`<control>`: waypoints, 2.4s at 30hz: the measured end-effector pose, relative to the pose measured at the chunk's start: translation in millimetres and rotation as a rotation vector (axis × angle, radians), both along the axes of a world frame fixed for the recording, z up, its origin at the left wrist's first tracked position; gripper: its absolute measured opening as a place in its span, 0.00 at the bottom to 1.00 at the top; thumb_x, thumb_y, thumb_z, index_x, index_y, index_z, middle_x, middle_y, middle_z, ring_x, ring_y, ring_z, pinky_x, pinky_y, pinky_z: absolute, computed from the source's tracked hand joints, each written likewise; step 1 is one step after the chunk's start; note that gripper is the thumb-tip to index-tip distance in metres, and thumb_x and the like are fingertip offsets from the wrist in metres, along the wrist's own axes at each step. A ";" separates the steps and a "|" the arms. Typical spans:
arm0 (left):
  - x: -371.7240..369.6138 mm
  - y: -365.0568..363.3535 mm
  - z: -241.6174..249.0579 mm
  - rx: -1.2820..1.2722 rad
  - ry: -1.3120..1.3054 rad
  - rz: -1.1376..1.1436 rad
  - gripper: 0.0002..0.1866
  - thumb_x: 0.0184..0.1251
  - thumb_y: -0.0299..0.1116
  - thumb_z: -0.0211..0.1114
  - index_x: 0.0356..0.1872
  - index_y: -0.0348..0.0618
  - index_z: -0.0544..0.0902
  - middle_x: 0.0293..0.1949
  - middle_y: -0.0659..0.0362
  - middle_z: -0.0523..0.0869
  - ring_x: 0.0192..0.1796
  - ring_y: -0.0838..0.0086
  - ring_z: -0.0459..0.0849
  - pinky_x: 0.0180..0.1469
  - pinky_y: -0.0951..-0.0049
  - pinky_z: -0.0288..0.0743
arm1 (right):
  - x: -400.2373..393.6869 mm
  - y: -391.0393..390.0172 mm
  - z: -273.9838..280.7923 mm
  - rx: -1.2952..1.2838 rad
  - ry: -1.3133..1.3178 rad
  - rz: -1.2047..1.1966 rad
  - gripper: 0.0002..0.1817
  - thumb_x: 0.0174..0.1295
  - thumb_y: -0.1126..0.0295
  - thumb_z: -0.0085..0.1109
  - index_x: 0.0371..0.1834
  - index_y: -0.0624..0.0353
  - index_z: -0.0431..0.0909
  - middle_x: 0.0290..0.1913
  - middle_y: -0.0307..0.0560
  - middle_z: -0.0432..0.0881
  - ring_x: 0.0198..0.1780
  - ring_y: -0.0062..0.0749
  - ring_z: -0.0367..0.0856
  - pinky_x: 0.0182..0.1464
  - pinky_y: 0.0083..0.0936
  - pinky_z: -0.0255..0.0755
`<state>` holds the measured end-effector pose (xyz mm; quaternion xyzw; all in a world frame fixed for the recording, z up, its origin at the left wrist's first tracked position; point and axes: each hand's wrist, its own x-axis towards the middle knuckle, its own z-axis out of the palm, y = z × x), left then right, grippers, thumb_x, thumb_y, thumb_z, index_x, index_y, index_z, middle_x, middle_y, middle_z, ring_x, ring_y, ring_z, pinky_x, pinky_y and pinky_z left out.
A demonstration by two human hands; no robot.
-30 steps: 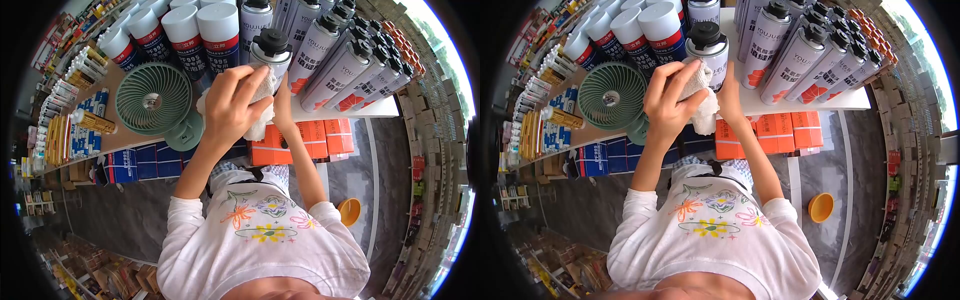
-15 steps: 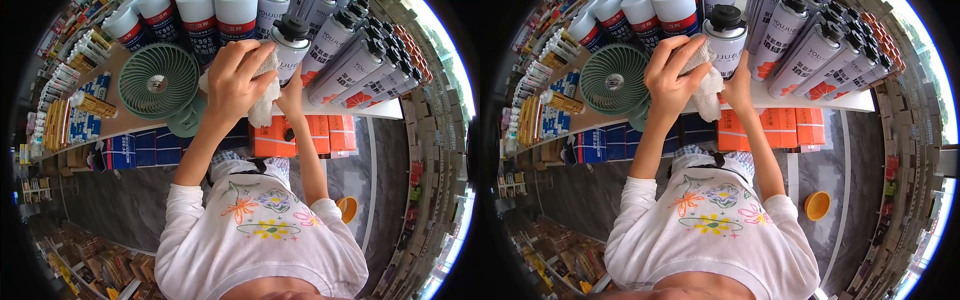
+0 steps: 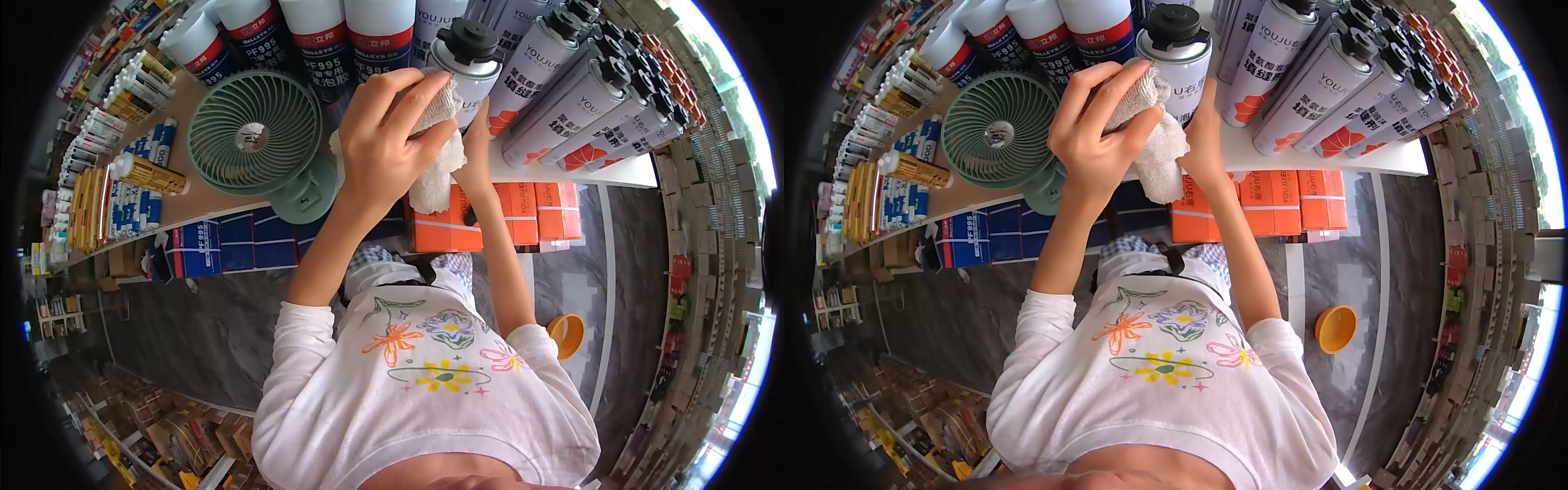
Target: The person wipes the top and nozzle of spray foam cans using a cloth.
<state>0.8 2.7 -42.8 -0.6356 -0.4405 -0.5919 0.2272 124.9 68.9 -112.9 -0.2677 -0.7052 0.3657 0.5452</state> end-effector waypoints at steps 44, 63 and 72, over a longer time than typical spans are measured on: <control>-15.2 -33.0 7.4 -0.378 -0.024 -0.170 0.23 0.42 0.21 0.74 0.46 0.45 0.88 0.41 0.59 0.84 0.42 0.67 0.86 0.44 0.69 0.81 | -15.1 -20.3 7.4 -0.297 -0.023 -0.163 0.44 0.51 0.71 0.78 0.67 0.68 0.58 0.58 0.60 0.74 0.64 0.44 0.75 0.63 0.33 0.71; -29.4 -30.6 48.6 -0.216 0.063 -0.097 0.22 0.48 0.19 0.71 0.49 0.40 0.87 0.47 0.59 0.85 0.47 0.65 0.86 0.50 0.65 0.82 | 7.8 1.1 19.7 -0.021 -0.159 -0.088 0.46 0.41 0.71 0.81 0.59 0.62 0.56 0.52 0.55 0.78 0.52 0.38 0.82 0.52 0.35 0.79; -22.5 -20.6 67.8 -0.358 0.275 -0.132 0.20 0.50 0.18 0.69 0.48 0.36 0.85 0.48 0.55 0.84 0.48 0.60 0.82 0.52 0.63 0.79 | 4.4 -0.4 17.1 -0.067 -0.114 -0.114 0.45 0.42 0.75 0.78 0.59 0.62 0.54 0.52 0.57 0.76 0.52 0.38 0.81 0.52 0.35 0.78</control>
